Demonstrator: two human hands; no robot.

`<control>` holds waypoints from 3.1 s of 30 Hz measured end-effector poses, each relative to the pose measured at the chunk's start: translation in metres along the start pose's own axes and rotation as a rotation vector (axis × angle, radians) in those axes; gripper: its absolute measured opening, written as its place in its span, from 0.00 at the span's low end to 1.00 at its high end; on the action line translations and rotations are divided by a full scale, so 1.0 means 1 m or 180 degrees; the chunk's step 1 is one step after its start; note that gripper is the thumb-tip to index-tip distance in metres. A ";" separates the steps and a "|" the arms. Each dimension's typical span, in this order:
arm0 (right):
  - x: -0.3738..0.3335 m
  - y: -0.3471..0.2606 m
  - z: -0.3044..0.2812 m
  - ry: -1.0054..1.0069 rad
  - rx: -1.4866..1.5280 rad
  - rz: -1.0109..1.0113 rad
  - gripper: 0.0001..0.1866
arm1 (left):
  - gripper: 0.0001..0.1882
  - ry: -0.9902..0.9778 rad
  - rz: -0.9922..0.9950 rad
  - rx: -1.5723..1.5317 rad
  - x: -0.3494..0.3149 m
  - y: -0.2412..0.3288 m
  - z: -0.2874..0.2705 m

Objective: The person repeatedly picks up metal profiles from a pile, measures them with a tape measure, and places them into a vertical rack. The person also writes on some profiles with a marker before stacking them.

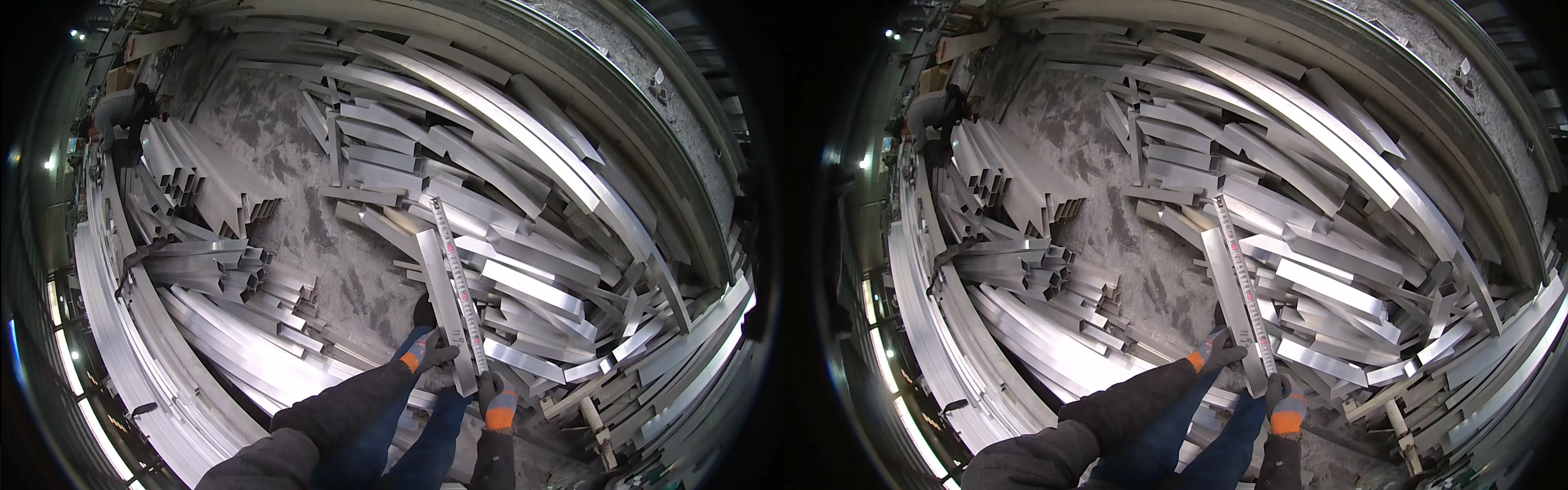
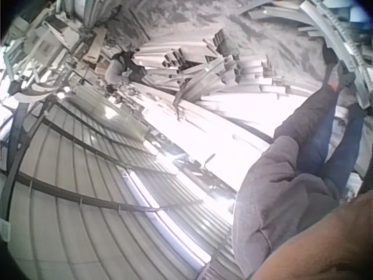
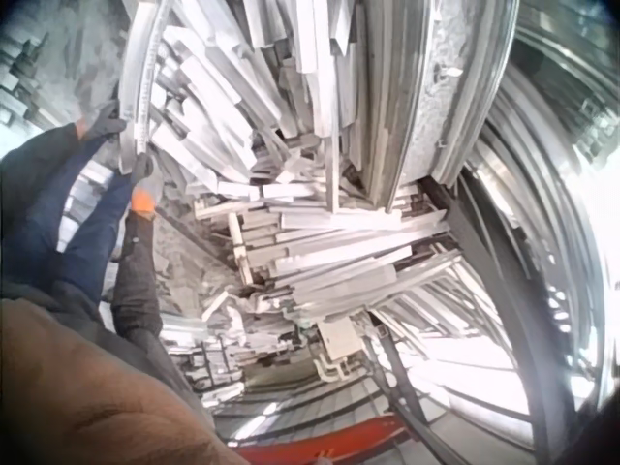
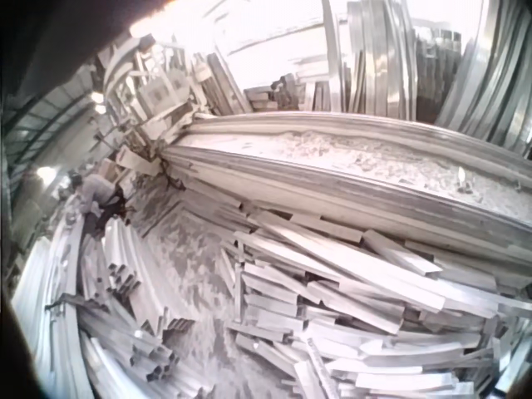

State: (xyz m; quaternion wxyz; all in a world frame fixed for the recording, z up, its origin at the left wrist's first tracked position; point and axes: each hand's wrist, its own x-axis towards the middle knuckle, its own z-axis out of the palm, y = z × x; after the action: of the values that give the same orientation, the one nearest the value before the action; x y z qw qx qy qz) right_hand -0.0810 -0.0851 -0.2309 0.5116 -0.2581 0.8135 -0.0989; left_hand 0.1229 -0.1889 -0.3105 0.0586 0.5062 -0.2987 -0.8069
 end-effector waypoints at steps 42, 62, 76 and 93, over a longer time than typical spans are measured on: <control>-0.050 0.076 -0.047 0.1077 -0.1324 -0.0214 0.16 | 0.15 0.0050 0.0131 -0.1386 0.011 0.033 0.036; -0.058 0.135 0.029 0.0561 0.2300 0.1122 0.14 | 0.16 0.1108 0.0311 -0.0795 0.096 0.062 0.012; -0.133 0.144 0.120 0.0384 0.2910 0.1876 0.12 | 0.21 0.1340 0.0253 -0.0873 0.405 0.185 -0.018; -0.138 0.136 0.162 0.1029 0.3104 0.2003 0.08 | 0.72 0.2826 -0.0402 -0.0977 0.505 0.161 -0.046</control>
State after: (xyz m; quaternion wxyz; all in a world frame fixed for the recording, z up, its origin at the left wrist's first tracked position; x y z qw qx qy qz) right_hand 0.0663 0.1190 -0.2548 0.4456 0.2777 0.7792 -0.3424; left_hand -0.1141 -0.5399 -0.6322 0.2055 0.8049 -0.0907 -0.5493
